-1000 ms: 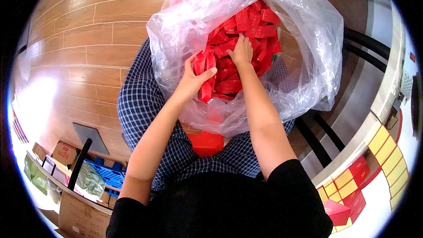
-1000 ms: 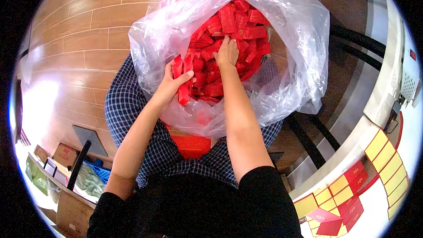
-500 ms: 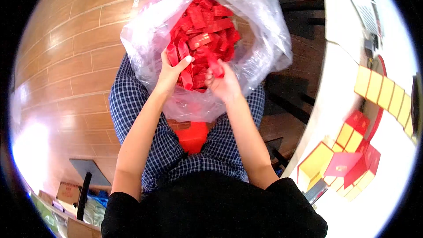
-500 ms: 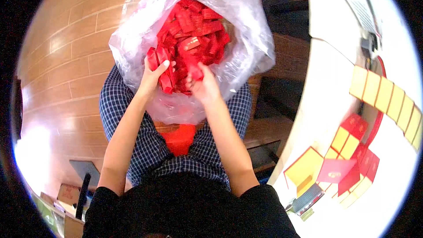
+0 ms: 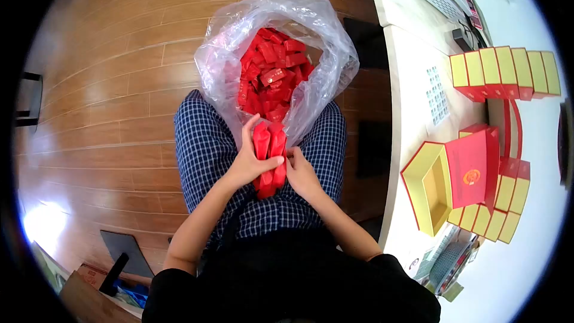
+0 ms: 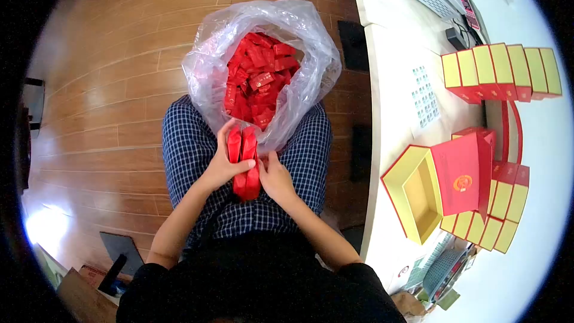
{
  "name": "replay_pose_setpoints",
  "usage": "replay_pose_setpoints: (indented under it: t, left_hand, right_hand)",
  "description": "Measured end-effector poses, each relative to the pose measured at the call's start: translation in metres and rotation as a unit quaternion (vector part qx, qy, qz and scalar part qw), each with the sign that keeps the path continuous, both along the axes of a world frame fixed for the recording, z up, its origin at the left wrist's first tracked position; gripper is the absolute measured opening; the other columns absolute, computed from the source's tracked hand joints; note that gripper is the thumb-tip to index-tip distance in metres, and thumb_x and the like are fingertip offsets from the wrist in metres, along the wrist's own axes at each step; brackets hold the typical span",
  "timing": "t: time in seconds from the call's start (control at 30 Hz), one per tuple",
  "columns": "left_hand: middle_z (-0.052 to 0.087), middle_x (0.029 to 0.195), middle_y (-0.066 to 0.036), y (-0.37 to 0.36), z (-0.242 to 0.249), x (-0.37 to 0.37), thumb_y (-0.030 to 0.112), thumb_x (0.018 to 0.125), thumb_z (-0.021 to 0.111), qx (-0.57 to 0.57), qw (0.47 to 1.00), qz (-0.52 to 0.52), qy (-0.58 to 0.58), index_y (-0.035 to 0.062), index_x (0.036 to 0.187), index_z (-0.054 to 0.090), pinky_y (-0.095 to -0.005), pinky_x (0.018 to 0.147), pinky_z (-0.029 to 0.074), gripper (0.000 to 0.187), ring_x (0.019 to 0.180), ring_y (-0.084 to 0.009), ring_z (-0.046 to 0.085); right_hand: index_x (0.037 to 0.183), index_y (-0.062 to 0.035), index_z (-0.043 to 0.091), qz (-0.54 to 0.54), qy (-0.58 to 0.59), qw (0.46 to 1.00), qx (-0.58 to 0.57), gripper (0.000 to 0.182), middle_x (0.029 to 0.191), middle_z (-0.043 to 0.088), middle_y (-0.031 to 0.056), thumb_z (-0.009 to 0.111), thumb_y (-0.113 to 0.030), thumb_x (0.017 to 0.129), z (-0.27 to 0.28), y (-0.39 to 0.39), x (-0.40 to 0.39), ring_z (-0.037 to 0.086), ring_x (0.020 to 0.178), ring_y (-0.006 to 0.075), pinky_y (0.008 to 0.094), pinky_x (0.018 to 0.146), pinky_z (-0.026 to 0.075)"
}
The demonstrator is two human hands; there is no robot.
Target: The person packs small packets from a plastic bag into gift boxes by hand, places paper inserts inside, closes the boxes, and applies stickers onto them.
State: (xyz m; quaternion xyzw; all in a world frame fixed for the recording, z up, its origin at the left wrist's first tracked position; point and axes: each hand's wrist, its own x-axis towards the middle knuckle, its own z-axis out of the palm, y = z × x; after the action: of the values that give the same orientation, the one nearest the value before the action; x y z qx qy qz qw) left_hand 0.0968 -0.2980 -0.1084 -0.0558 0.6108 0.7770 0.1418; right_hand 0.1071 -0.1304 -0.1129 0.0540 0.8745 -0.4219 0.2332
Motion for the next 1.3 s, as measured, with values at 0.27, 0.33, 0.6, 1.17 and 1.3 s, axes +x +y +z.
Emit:
replay_pose_setpoints:
  t: [0.27,0.33,0.6,1.17,1.3]
  left_hand:
    - [0.035,0.138,-0.015,-0.004,0.053,0.079,0.016,0.072,0.08,0.0,0.998,-0.047,-0.032,0.0097,0.147,0.016,-0.0369,0.108,0.032,0.098,0.128,-0.0237,0.038]
    - [0.034,0.139,-0.015,0.004,0.059,0.093,0.013,0.073,0.079,0.007,0.999,-0.032,0.004,0.0101,0.147,0.016,-0.0367,0.107,0.033,0.098,0.127,-0.0229,0.039]
    - [0.037,0.136,-0.013,0.02,0.054,0.133,0.005,0.077,0.072,0.033,0.999,0.01,-0.005,0.0104,0.147,0.012,-0.0366,0.105,0.036,0.093,0.125,-0.0221,0.042]
    - [0.031,0.14,-0.015,0.022,0.053,0.137,0.013,0.076,0.077,-0.008,0.999,-0.016,0.039,0.0098,0.148,0.004,-0.0379,0.107,0.033,0.102,0.128,-0.0232,0.038]
    - [0.03,0.141,-0.016,0.02,0.057,0.133,0.015,0.076,0.078,0.026,0.999,-0.02,0.006,0.0092,0.148,0.004,-0.0384,0.108,0.031,0.103,0.129,-0.0238,0.036]
  right_hand:
    - [0.119,-0.0006,0.058,0.117,0.254,0.944,-0.174,0.033,0.104,0.063,0.0183,0.062,-0.011,0.088,0.098,0.022,0.009,0.064,0.093,0.0277,0.0333,0.081,0.05]
    - [0.119,0.0014,0.058,0.235,0.291,0.917,-0.139,0.038,0.112,0.062,0.0206,0.065,-0.014,0.085,0.103,0.023,0.02,0.061,0.102,0.034,0.0374,0.087,0.05]
    - [0.118,0.005,0.058,0.249,0.294,0.908,-0.166,0.045,0.114,0.062,0.0229,0.07,-0.018,0.081,0.098,0.027,0.065,0.061,0.105,0.0351,0.0395,0.091,0.049]
    - [0.096,0.004,0.064,0.227,0.439,0.863,-0.103,0.02,0.092,0.068,0.0138,0.065,-0.01,0.082,0.084,0.018,0.072,0.066,0.083,0.0288,0.0364,0.077,0.054]
    - [0.1,0.002,0.064,0.2,0.356,0.904,-0.127,0.02,0.095,0.068,0.0136,0.064,-0.01,0.083,0.085,0.023,0.064,0.065,0.085,0.0298,0.0372,0.078,0.053]
